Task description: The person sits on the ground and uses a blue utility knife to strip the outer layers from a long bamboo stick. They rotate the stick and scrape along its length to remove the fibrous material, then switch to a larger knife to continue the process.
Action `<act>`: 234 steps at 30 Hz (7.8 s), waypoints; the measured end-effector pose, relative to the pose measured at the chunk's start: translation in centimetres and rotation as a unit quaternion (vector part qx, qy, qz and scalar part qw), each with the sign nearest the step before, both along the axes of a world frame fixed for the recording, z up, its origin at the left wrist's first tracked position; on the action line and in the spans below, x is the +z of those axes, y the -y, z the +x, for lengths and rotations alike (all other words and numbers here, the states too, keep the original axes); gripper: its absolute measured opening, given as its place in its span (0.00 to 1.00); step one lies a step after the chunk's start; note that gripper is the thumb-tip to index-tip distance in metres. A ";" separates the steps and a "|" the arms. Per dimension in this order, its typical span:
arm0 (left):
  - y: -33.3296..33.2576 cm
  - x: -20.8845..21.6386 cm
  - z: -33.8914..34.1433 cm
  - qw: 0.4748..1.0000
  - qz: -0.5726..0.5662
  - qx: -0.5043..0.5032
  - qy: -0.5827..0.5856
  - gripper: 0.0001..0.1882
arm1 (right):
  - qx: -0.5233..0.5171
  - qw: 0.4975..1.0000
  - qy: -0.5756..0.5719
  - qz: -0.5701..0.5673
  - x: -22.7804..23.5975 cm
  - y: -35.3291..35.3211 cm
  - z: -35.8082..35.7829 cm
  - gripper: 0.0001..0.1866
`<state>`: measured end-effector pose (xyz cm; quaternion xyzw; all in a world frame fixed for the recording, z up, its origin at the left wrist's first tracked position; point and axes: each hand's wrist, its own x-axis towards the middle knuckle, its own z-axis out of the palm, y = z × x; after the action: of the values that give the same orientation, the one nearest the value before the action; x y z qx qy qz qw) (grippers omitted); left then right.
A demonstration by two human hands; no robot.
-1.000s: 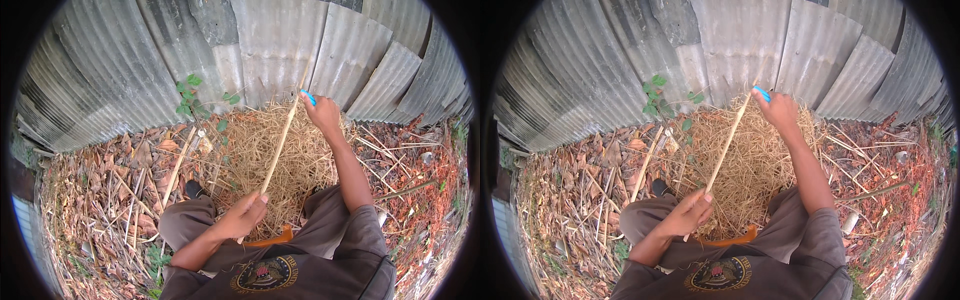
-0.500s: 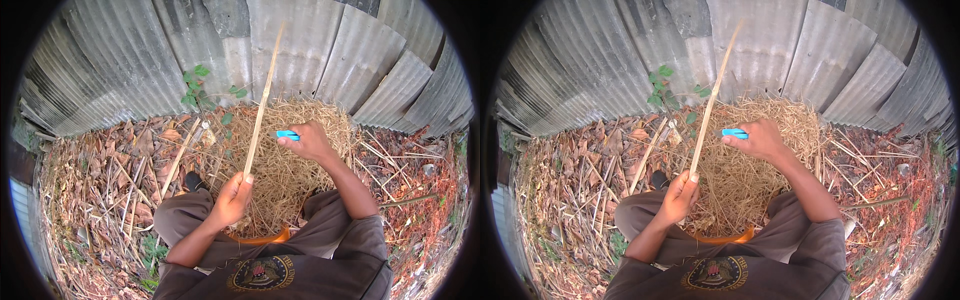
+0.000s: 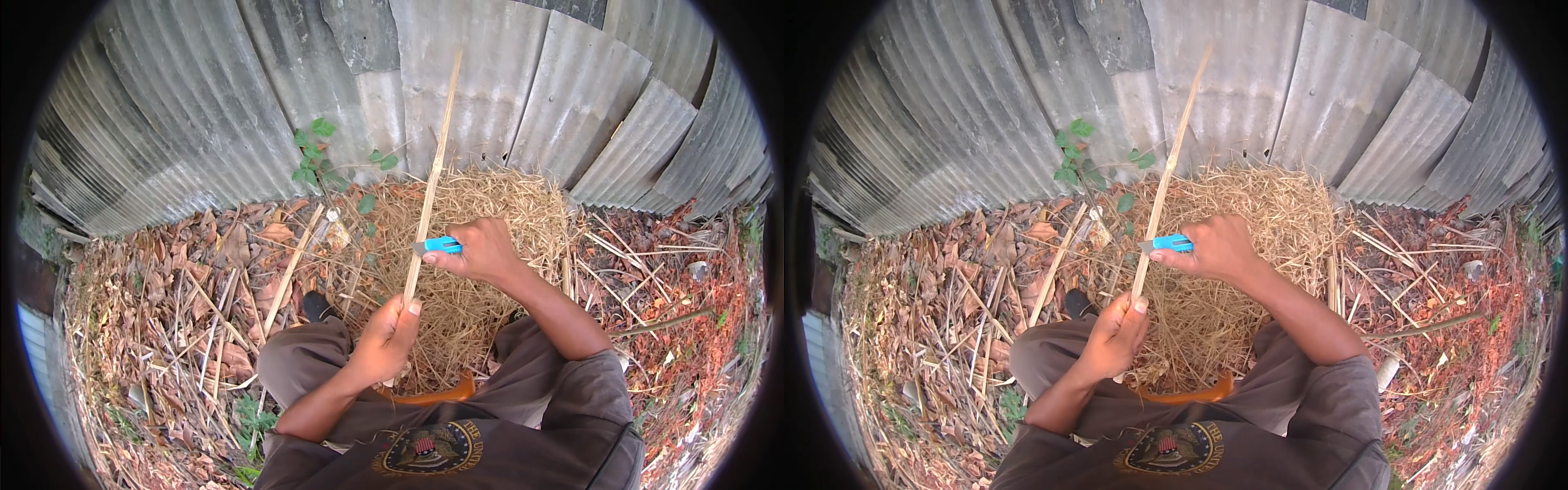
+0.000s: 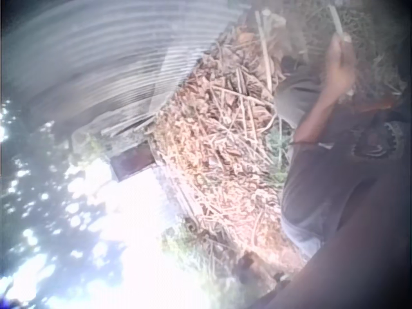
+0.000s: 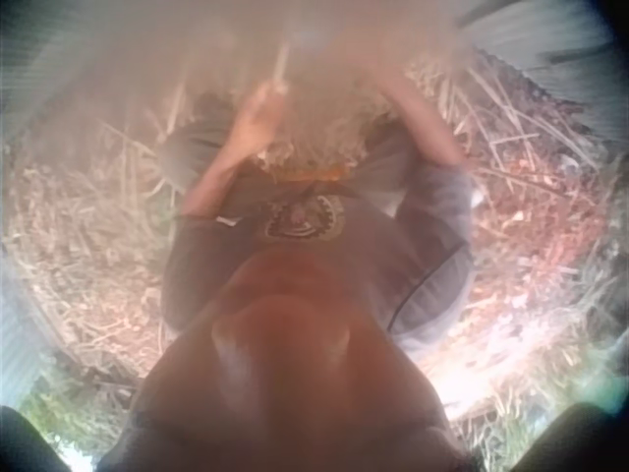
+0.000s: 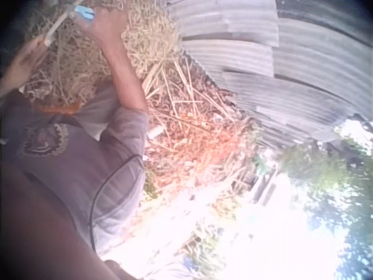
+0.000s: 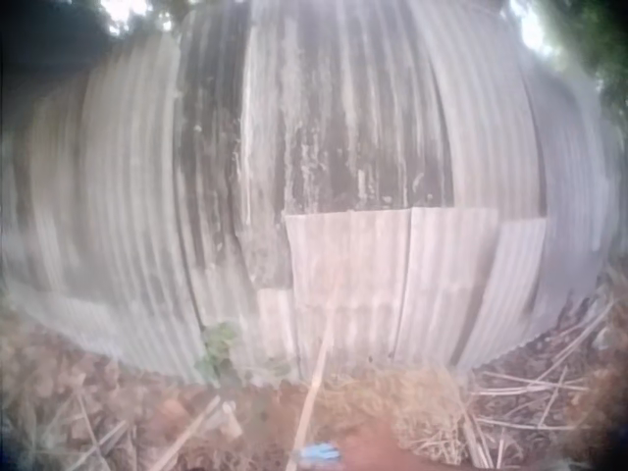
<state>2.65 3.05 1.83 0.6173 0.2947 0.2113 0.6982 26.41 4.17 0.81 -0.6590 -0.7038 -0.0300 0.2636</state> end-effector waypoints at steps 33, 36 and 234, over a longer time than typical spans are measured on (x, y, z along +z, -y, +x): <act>0.2 -2.9 3.5 0.995 0.101 -0.007 -0.022 0.12 | -0.088 0.885 -0.397 -0.225 -4.0 -3.4 6.9 0.42; 0.6 -2.8 2.9 0.998 0.046 -0.020 -0.036 0.11 | -0.205 0.978 0.013 0.029 -3.3 -2.4 6.4 0.40; -0.1 -2.3 1.5 0.976 0.151 0.153 0.024 0.16 | 0.015 1.000 -0.002 -0.017 -0.1 -0.5 0.3 0.35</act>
<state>4.12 3.12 -0.42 0.6582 0.3337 0.3724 0.5628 26.73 4.68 0.68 -0.6524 -0.7136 -0.0126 0.2548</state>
